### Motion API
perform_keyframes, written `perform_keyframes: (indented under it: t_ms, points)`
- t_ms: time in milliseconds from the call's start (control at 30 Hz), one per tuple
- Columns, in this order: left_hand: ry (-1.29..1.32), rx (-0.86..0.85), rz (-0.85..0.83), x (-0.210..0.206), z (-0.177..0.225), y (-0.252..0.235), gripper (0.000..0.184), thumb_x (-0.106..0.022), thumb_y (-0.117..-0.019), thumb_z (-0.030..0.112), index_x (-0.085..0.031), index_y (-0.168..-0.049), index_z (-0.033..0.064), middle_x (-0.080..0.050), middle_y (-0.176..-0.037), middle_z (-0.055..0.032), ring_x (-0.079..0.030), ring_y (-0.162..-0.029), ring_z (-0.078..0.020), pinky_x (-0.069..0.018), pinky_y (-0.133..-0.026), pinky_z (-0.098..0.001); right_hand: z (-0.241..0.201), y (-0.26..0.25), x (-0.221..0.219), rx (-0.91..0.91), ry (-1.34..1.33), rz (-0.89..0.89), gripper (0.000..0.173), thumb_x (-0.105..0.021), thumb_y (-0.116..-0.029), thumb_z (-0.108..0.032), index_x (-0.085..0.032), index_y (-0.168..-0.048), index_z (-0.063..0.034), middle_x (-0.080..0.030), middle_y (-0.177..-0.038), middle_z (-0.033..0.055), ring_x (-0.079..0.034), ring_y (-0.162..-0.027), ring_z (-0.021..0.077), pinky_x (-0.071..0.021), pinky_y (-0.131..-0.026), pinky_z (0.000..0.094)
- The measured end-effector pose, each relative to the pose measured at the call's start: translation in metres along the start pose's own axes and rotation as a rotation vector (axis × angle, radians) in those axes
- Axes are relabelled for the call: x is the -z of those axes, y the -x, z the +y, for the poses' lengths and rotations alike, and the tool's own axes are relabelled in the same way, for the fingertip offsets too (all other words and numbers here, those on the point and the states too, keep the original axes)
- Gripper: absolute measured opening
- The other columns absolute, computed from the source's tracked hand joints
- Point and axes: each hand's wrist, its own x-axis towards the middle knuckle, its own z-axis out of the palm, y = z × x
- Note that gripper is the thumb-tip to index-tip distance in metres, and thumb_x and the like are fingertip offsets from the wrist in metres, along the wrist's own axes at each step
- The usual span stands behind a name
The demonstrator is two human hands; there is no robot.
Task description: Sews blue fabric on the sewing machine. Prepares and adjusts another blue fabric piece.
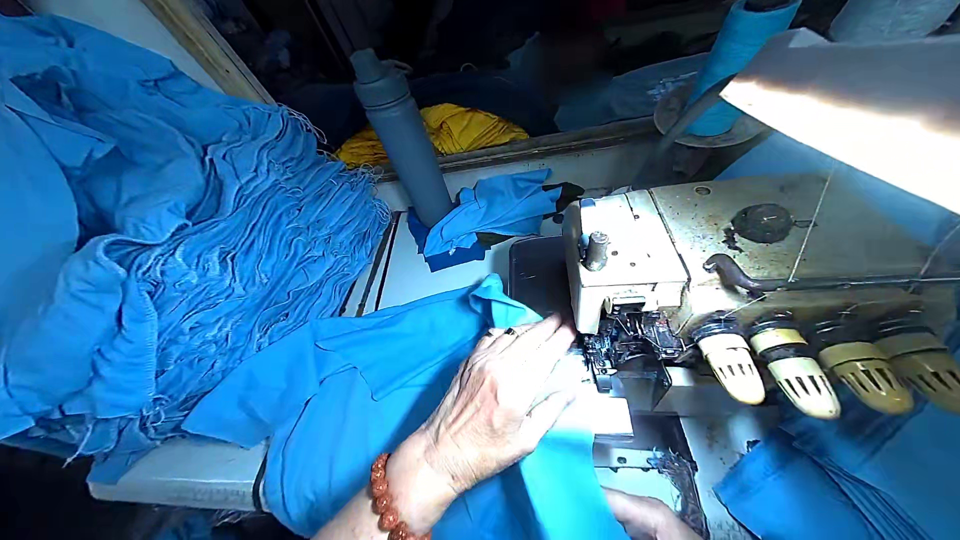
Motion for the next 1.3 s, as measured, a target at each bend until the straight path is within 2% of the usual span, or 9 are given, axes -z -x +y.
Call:
perform_keyframes:
  t_ms: [133,267,467,533,633,800,967,1100,1300]
  points:
    - [0.025,0.05,0.067,-0.011,0.009,0.014,0.036,-0.06,-0.1017,0.033,-0.075,-0.12,0.0061,-0.067,-0.137,-0.0117,-0.06,-0.133,-0.0207,-0.0445,-0.116,-0.0431,0.001,0.0,-0.007,0.098,0.179,0.162,0.019,-0.057,-0.1011,-0.006,-0.07,-0.095,0.0066,-0.071,-0.081,0.0005,-0.063,-0.076,-0.0038,-0.0526,-0.071,0.0186]
    - [0.002,-0.01,-0.071,-0.015,0.008,0.009,0.043,-0.042,-0.1066,0.028,-0.069,-0.133,0.0071,-0.064,-0.143,-0.005,-0.048,-0.144,-0.0179,-0.0197,-0.124,-0.0638,0.005,0.006,-0.003,0.112,0.151,0.216,0.017,-0.057,-0.0995,-0.003,-0.071,-0.092,0.0038,-0.072,-0.081,-0.002,-0.064,-0.076,-0.0045,-0.0538,-0.072,0.0184]
    - [0.071,-0.121,-0.093,-0.017,-0.017,-0.015,0.04,-0.039,-0.1055,0.022,-0.073,-0.118,0.0041,-0.068,-0.135,-0.0068,-0.052,-0.14,-0.0182,-0.0173,-0.124,-0.0619,-0.01,0.0,-0.004,0.167,0.299,0.395,0.014,-0.062,-0.0959,-0.001,-0.07,-0.087,0.0043,-0.069,-0.074,-0.0007,-0.061,-0.068,-0.0049,-0.0499,-0.065,0.0145]
    - [0.093,-0.137,-0.024,-0.019,-0.021,-0.014,0.037,-0.042,-0.1044,0.021,-0.075,-0.112,0.0043,-0.071,-0.129,-0.0062,-0.055,-0.137,-0.0176,-0.0191,-0.125,-0.059,-0.024,0.014,0.001,0.227,0.517,0.504,0.014,-0.066,-0.0948,-0.004,-0.073,-0.101,0.0071,-0.075,-0.089,0.0102,-0.07,-0.079,0.004,-0.0582,-0.075,0.0195]
    - [0.047,-0.122,0.192,-0.024,-0.021,-0.001,0.034,-0.046,-0.1045,0.021,-0.075,-0.116,0.0062,-0.071,-0.128,-0.0095,-0.058,-0.133,-0.0188,-0.025,-0.124,-0.0554,-0.06,0.066,0.024,0.201,0.991,0.756,0.012,-0.069,-0.0937,-0.012,-0.071,-0.098,-0.0015,-0.069,-0.09,0.0112,-0.066,-0.079,0.0107,-0.0565,-0.07,0.0212]
    - [0.073,-0.12,0.157,-0.009,0.015,0.014,0.028,-0.047,-0.1046,0.02,-0.066,-0.125,0.0182,-0.057,-0.147,-0.0086,-0.038,-0.149,-0.0162,-0.013,-0.125,-0.0481,-0.097,0.145,0.05,-0.231,1.539,0.879,0.022,-0.078,-0.0821,-0.013,-0.07,-0.095,0.0025,-0.068,-0.089,0.023,-0.069,-0.077,0.0413,-0.058,-0.063,0.0528]
    - [0.212,-0.21,0.123,-0.014,0.064,0.008,0.022,-0.055,-0.1027,0.011,-0.064,-0.123,0.0129,-0.057,-0.143,-0.0153,-0.043,-0.143,-0.0194,-0.0304,-0.119,-0.0365,-0.078,0.149,0.054,-0.178,1.609,0.882,0.008,-0.071,-0.0808,-0.007,-0.068,-0.081,-0.0002,-0.067,-0.081,0.019,-0.07,-0.074,0.0376,-0.0578,-0.059,0.0486]
    - [0.397,-0.275,0.01,-0.03,0.098,-0.002,0.021,-0.056,-0.1028,0.01,-0.068,-0.119,0.0088,-0.063,-0.135,-0.0243,-0.054,-0.137,-0.0288,-0.0401,-0.116,-0.0432,-0.075,0.148,0.063,-0.12,1.696,0.836,0.011,-0.062,-0.0797,-0.013,-0.065,-0.076,-0.0037,-0.066,-0.079,0.0151,-0.07,-0.074,0.0346,-0.0561,-0.055,0.0447]
    - [0.489,-0.526,-0.317,-0.07,0.158,-0.02,0.025,-0.051,-0.1034,0.006,-0.074,-0.112,0.0034,-0.07,-0.129,-0.0176,-0.065,-0.125,-0.034,-0.0491,-0.108,-0.0478,-0.096,0.17,0.083,-0.108,0.988,0.777,0.011,-0.057,-0.0845,-0.012,-0.063,-0.082,-0.003,-0.069,-0.101,0.0087,-0.064,-0.087,0.0078,-0.053,-0.071,0.0212]
